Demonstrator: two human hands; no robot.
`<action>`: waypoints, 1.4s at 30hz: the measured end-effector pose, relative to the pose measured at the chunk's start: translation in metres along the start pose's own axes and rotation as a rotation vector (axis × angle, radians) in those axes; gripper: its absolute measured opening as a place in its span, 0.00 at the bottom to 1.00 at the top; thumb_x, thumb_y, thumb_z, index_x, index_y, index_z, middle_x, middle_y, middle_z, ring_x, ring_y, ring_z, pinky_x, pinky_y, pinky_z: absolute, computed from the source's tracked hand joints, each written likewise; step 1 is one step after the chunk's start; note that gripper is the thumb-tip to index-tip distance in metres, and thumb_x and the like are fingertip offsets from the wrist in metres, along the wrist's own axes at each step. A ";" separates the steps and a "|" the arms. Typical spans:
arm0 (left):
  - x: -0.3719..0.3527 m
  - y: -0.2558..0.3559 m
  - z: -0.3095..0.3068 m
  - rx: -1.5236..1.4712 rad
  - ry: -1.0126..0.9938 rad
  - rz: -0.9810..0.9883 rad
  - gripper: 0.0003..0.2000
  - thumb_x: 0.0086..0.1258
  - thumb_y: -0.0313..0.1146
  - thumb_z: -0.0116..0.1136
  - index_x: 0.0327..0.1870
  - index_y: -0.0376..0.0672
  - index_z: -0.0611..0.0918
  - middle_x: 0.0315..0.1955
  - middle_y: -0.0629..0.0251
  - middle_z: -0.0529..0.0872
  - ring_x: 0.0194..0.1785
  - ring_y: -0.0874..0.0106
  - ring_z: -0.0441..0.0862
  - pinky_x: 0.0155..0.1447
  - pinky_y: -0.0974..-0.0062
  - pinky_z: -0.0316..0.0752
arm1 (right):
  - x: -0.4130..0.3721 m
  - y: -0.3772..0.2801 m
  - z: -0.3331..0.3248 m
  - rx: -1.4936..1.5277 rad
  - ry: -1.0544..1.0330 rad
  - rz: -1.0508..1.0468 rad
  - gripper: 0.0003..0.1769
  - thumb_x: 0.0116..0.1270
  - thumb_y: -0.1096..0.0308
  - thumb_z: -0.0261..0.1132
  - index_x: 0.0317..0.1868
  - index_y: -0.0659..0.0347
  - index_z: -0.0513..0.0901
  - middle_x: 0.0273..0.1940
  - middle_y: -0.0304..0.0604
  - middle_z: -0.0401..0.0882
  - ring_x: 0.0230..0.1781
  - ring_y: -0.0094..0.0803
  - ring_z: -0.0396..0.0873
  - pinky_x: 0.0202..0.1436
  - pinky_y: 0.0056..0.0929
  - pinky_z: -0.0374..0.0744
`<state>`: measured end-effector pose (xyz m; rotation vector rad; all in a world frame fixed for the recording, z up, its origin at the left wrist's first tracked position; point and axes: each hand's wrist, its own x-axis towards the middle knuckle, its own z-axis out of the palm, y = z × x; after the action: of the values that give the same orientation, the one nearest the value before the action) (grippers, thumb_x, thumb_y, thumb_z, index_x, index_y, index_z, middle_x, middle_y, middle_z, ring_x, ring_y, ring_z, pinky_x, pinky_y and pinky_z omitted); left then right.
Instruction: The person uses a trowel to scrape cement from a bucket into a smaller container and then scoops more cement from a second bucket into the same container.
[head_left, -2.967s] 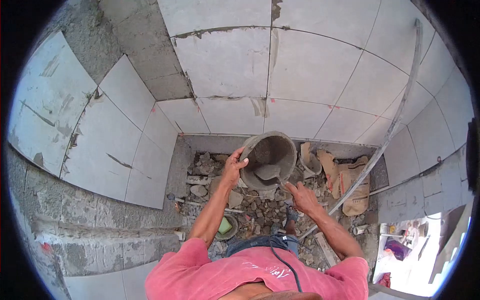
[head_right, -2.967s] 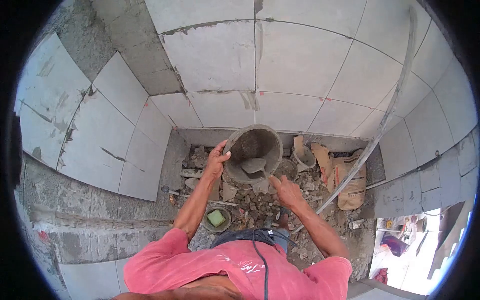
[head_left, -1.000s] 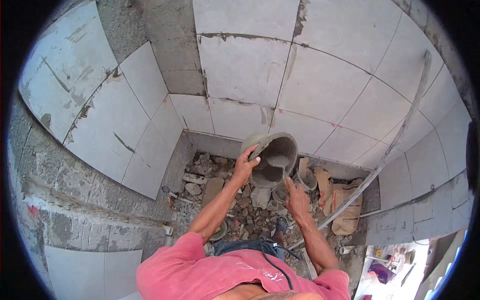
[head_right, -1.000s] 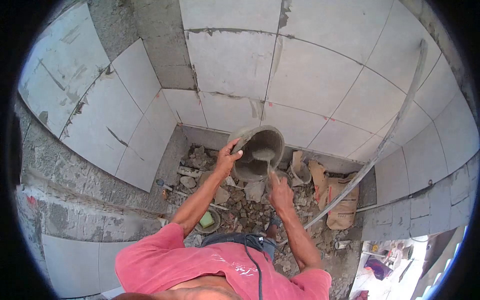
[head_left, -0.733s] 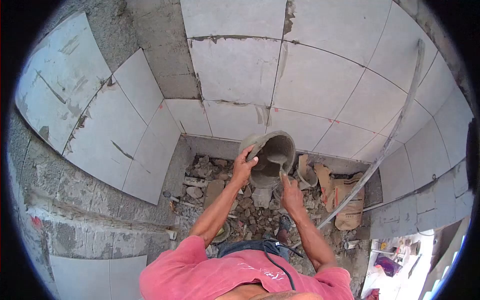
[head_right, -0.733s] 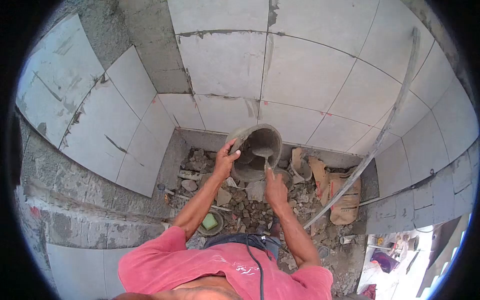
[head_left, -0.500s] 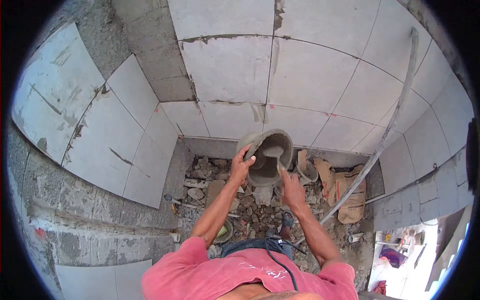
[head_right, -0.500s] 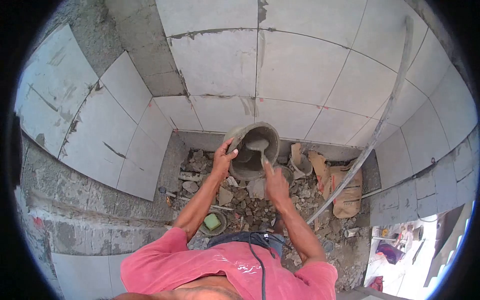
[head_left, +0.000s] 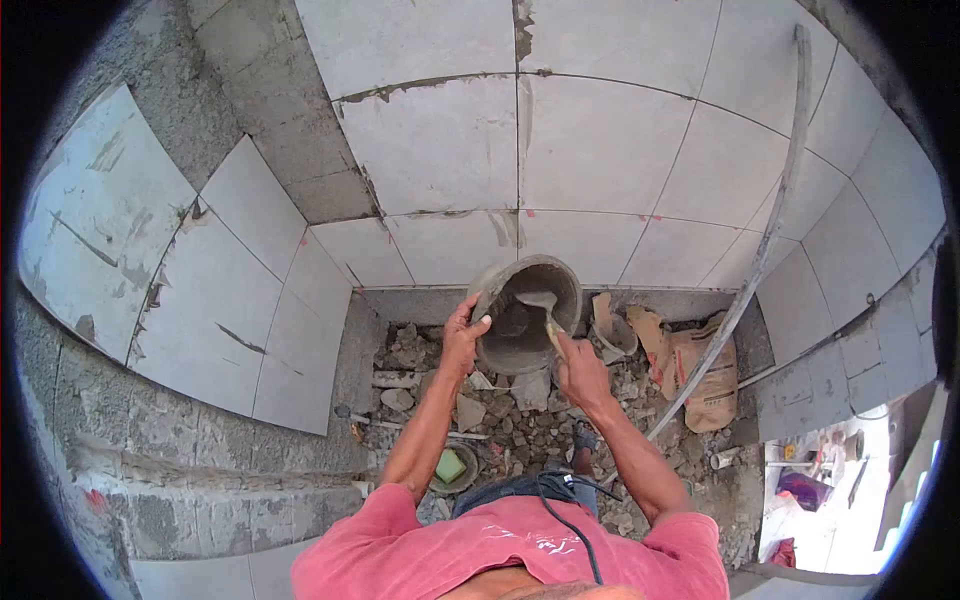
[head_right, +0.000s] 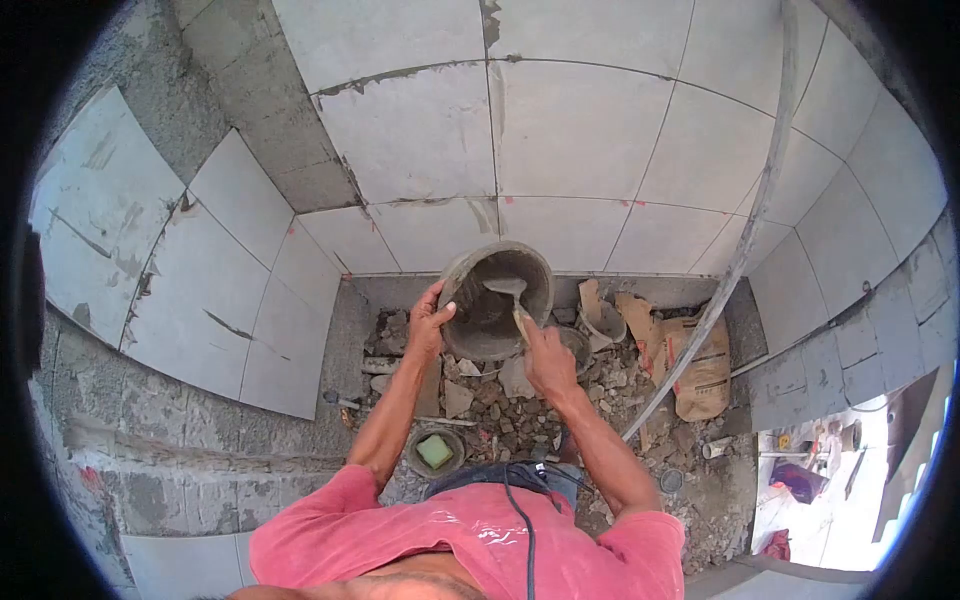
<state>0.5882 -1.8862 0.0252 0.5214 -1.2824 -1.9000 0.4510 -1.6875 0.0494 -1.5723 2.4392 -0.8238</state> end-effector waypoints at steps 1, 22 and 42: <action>-0.001 0.002 0.002 -0.018 -0.009 -0.011 0.24 0.59 0.21 0.59 0.60 0.40 0.74 0.54 0.66 0.78 0.56 0.72 0.74 0.61 0.74 0.66 | 0.005 -0.004 0.003 0.066 0.054 -0.014 0.31 0.55 0.75 0.58 0.63 0.55 0.66 0.41 0.58 0.70 0.36 0.58 0.75 0.37 0.49 0.77; 0.007 0.005 0.013 0.324 -0.085 0.083 0.22 0.60 0.21 0.57 0.59 0.41 0.75 0.56 0.65 0.77 0.59 0.71 0.71 0.64 0.75 0.63 | 0.009 0.022 -0.003 -0.240 0.033 -0.034 0.31 0.56 0.70 0.58 0.64 0.59 0.65 0.37 0.56 0.73 0.32 0.55 0.79 0.32 0.49 0.78; 0.018 0.030 0.038 0.631 -0.372 0.056 0.22 0.59 0.23 0.57 0.58 0.39 0.75 0.59 0.61 0.74 0.64 0.67 0.67 0.67 0.70 0.59 | 0.042 0.088 -0.020 -0.053 -0.309 -0.049 0.20 0.57 0.55 0.62 0.40 0.65 0.82 0.30 0.62 0.80 0.35 0.55 0.80 0.39 0.48 0.77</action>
<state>0.5619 -1.8832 0.0697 0.4426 -2.1386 -1.5652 0.3534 -1.6899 0.0291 -1.6435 2.2268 -0.4823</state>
